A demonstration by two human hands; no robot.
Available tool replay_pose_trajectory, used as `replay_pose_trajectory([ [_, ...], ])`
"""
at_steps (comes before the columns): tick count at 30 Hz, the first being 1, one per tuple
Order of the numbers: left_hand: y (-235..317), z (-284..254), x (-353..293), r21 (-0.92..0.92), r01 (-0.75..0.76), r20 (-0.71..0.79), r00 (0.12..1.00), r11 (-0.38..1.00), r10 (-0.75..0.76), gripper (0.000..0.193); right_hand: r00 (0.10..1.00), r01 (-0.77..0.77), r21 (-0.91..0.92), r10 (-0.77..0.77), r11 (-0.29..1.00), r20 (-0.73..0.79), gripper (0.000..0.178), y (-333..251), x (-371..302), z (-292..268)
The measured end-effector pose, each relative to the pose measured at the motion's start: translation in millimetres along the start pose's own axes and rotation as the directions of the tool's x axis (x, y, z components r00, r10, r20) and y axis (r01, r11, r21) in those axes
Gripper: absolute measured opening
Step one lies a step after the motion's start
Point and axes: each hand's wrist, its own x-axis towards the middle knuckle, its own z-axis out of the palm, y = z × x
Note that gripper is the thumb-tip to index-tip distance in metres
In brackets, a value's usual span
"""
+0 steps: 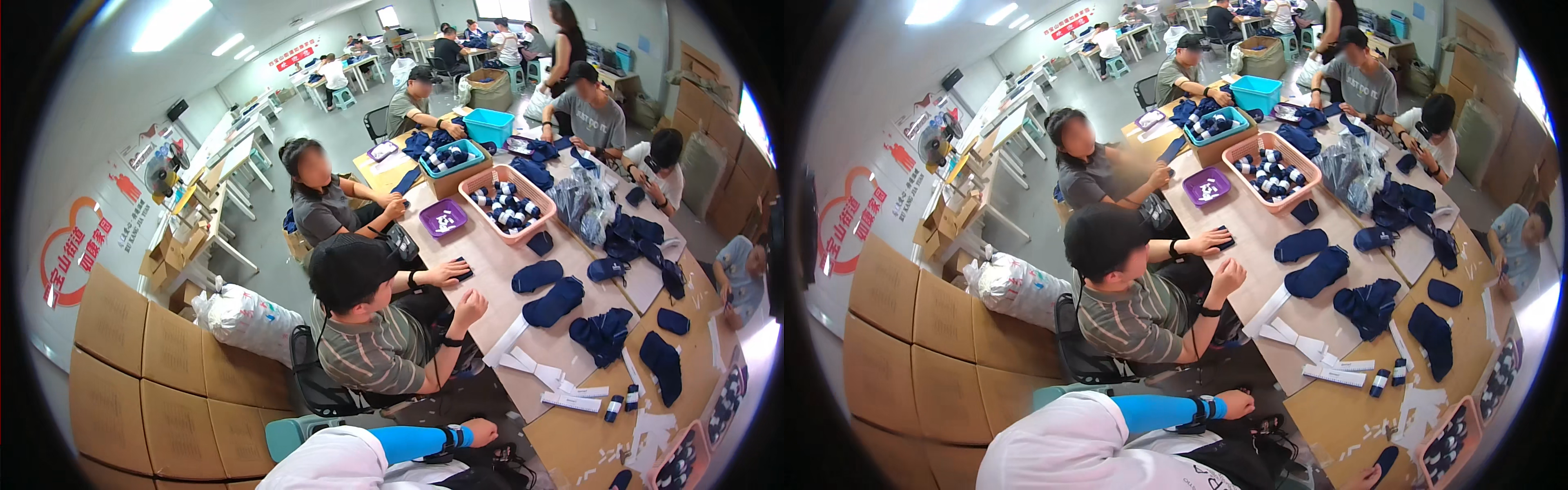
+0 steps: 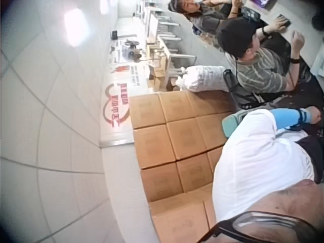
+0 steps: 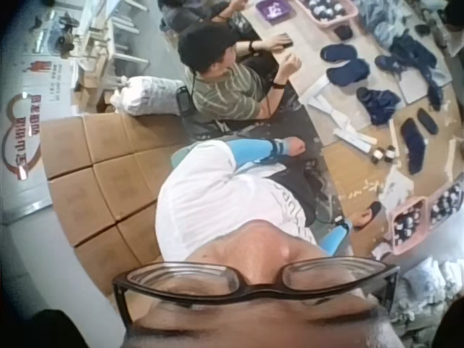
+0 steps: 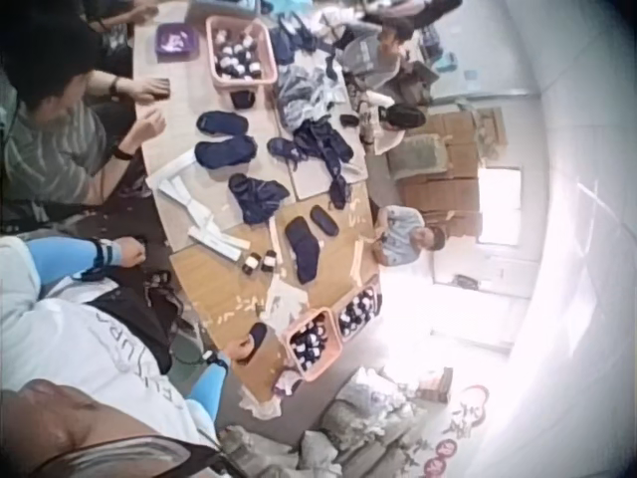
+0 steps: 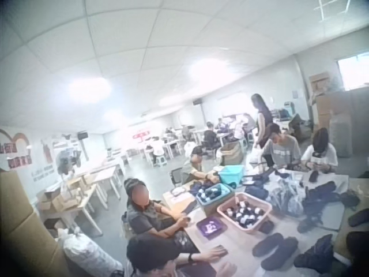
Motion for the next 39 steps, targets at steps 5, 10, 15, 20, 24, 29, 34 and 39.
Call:
replay_pose_trajectory([
  [5, 58.2, 2.0, 21.5, -0.082, -0.075, -0.149, 0.987, 0.994, 0.062, 0.029, 0.989, -0.090, 0.265, 0.118, 0.960, -0.090, 0.024, 115.4, 21.9, 26.6],
  [10, 96.1, -28.2, 4.9, -0.196, -0.173, -0.276, 0.954, 0.965, 0.115, 0.027, 0.976, -0.199, 0.390, 0.219, 0.899, -0.006, 0.032, 130.0, 39.9, 23.4],
  [15, 136.3, -68.0, -14.4, -0.225, -0.363, -0.289, 0.911, 0.904, 0.294, 0.025, 0.975, -0.212, 0.391, 0.219, 0.896, 0.029, 0.029, 114.1, 58.5, -6.7],
  [20, 188.9, -97.7, -24.2, -0.286, -0.539, -0.283, 0.837, 0.792, 0.468, 0.027, 0.936, -0.168, 0.440, 0.003, 0.882, 0.352, 0.047, 90.0, 71.1, -32.6],
  [24, 254.9, -144.9, -50.9, -0.430, -0.580, -0.209, 0.810, 0.692, 0.549, 0.029, 0.711, 0.401, -0.021, -0.297, 0.916, 0.637, 0.032, -167.9, 77.3, -106.4],
  [29, 305.4, -162.5, -67.3, -0.503, -0.757, -0.320, 0.611, 0.417, 0.724, 0.033, 0.509, 0.011, 0.555, -0.482, 0.832, 0.712, 0.096, -145.3, 44.9, -38.6],
  [34, 325.8, -170.1, -81.2, -0.563, -0.742, -0.308, 0.597, 0.363, 0.741, 0.037, 0.369, -0.019, 0.573, -0.527, 0.820, 0.766, 0.093, -195.5, 25.0, -29.1],
  [39, 325.4, -154.5, -84.2, -0.738, -0.609, -0.254, 0.650, 0.291, 0.716, 0.036, 0.384, -0.349, 0.551, -0.420, 0.758, 0.822, 0.081, -180.8, 29.2, -12.8],
])
